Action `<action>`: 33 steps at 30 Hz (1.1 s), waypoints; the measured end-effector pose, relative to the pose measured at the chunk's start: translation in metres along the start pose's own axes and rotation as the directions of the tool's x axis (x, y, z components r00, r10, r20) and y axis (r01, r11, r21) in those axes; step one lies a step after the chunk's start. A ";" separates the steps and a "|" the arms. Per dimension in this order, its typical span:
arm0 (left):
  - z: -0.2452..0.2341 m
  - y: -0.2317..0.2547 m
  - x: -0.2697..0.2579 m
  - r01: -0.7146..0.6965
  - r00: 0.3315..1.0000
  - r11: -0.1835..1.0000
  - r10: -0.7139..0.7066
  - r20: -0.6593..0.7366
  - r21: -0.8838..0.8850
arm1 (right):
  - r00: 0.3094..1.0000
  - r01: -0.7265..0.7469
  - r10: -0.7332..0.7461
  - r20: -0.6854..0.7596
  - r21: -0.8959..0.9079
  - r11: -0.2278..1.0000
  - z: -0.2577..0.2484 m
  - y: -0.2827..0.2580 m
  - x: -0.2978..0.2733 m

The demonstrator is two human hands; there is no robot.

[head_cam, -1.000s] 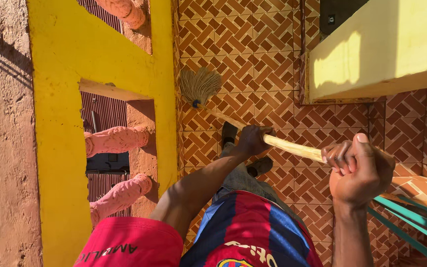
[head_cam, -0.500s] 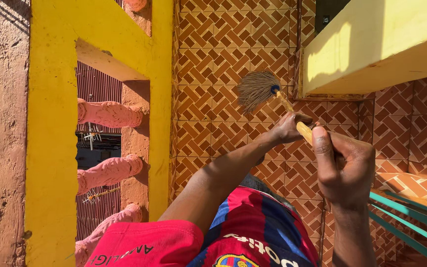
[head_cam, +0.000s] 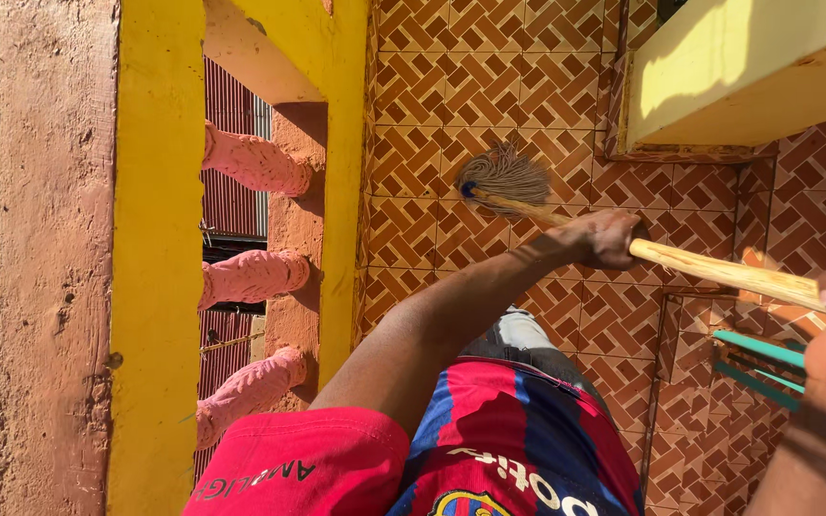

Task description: The person mops the floor of a balcony using a mop and a bucket of water, periodically rinsing the mop head in the bucket and wringing it out by hand.

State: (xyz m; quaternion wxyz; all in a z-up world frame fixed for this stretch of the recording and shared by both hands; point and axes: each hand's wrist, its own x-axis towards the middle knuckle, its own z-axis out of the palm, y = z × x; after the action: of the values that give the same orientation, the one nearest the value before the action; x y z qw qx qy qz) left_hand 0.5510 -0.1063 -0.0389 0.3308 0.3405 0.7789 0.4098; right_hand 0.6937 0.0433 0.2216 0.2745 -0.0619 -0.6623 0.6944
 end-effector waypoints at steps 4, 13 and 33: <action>0.000 -0.055 -0.071 -0.010 0.951 0.993 0.046 -0.304 0.120 | 0.998 0.038 -0.041 0.047 0.058 0.998 0.037 0.021 -0.051; 0.006 -0.060 -0.236 0.020 0.737 0.997 0.040 -0.674 0.081 | 0.930 -0.127 0.043 0.366 0.207 0.970 0.140 0.001 -0.144; 0.118 -0.019 -0.045 -0.506 0.501 0.861 0.340 -0.796 0.049 | 0.984 0.117 -0.096 0.152 -0.135 0.984 0.100 -0.056 -0.107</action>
State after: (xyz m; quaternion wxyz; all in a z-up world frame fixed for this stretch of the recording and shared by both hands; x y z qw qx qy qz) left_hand 0.6641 -0.1019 -0.0976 -0.1220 0.2746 0.6916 0.6568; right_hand 0.7556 -0.0970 0.2564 0.2573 0.0048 -0.7309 0.6321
